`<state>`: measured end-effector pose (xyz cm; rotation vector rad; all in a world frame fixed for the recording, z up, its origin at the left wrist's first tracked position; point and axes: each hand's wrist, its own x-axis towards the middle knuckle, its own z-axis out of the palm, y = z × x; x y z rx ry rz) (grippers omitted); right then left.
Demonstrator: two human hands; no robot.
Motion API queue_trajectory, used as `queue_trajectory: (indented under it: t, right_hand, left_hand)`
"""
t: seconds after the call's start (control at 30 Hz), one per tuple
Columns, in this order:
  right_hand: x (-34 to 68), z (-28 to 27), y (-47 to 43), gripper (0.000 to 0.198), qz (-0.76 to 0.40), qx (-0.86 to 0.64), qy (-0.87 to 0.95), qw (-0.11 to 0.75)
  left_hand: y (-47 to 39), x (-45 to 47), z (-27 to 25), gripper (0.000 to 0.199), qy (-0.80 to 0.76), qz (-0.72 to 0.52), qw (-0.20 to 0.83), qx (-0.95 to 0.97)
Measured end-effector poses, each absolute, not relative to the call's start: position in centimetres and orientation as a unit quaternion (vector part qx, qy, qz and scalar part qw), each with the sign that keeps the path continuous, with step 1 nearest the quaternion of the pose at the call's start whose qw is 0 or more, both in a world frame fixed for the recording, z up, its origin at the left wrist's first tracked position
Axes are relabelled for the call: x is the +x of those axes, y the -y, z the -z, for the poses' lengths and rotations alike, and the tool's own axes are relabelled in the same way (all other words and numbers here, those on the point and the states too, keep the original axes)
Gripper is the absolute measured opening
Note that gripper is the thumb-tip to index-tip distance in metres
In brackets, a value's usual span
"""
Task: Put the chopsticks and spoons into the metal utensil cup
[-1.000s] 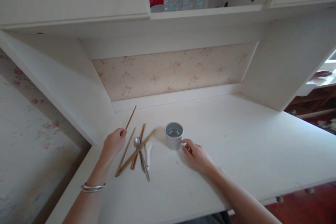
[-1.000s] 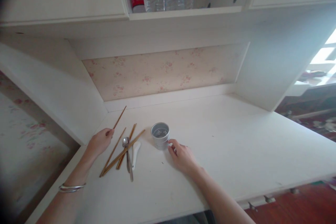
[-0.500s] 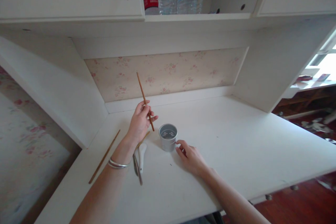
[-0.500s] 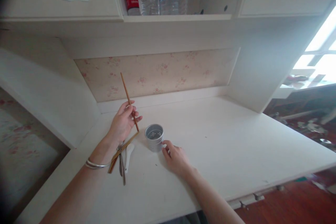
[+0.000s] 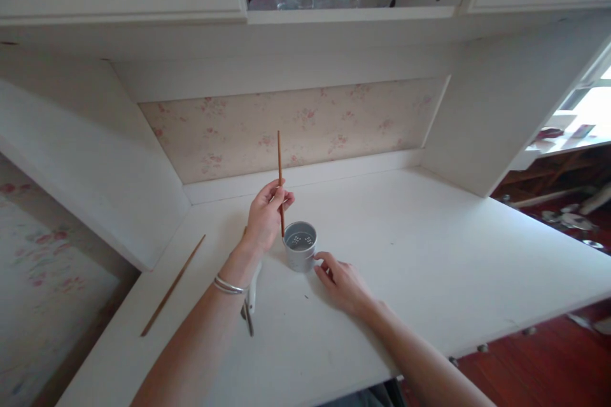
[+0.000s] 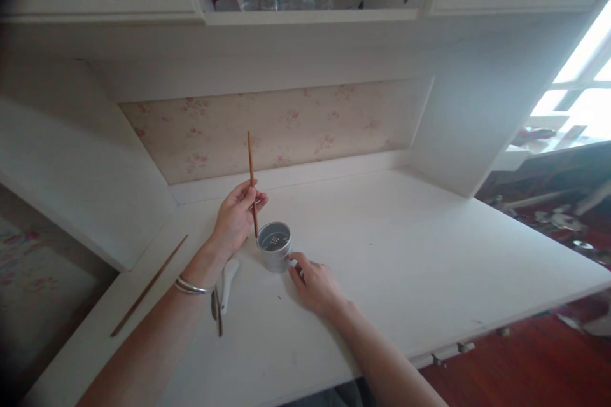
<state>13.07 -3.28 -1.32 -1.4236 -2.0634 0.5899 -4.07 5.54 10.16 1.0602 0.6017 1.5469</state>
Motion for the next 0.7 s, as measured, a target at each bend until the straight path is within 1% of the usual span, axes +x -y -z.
queue_trajectory:
  t: [0.1, 0.2, 0.3, 0.43, 0.57, 0.7]
  right_hand:
    - [13.1, 1.4, 3.3, 0.027, -0.218, -0.531, 0.77, 0.277]
    - [13.1, 1.5, 3.3, 0.027, -0.214, -0.533, 0.77, 0.278]
    - [13.1, 1.6, 3.3, 0.027, -0.213, -0.532, 0.769, 0.281]
    - [13.1, 1.7, 3.1, 0.026, -0.215, -0.529, 0.77, 0.286]
    - [13.1, 1.9, 3.1, 0.026, -0.211, -0.53, 0.771, 0.282]
    - [13.2, 1.8, 3.2, 0.026, -0.21, -0.529, 0.773, 0.279]
  left_hand:
    - [-5.7, -3.8, -10.6, 0.02, -0.24, -0.653, 0.557, 0.453]
    - [-5.7, -3.5, -10.1, 0.02, -0.245, -0.644, 0.556, 0.464]
    - [-5.9, -3.5, -8.6, 0.022, -0.307, -0.623, 0.516, 0.502]
    - [-6.0, -4.0, -6.4, 0.026, -0.412, -0.546, 0.437, 0.584]
    - [-5.7, -4.6, -4.5, 0.029, -0.451, -0.498, 0.429, 0.604]
    - [-5.3, -4.8, -3.1, 0.033, -0.47, -0.493, 0.425, 0.596]
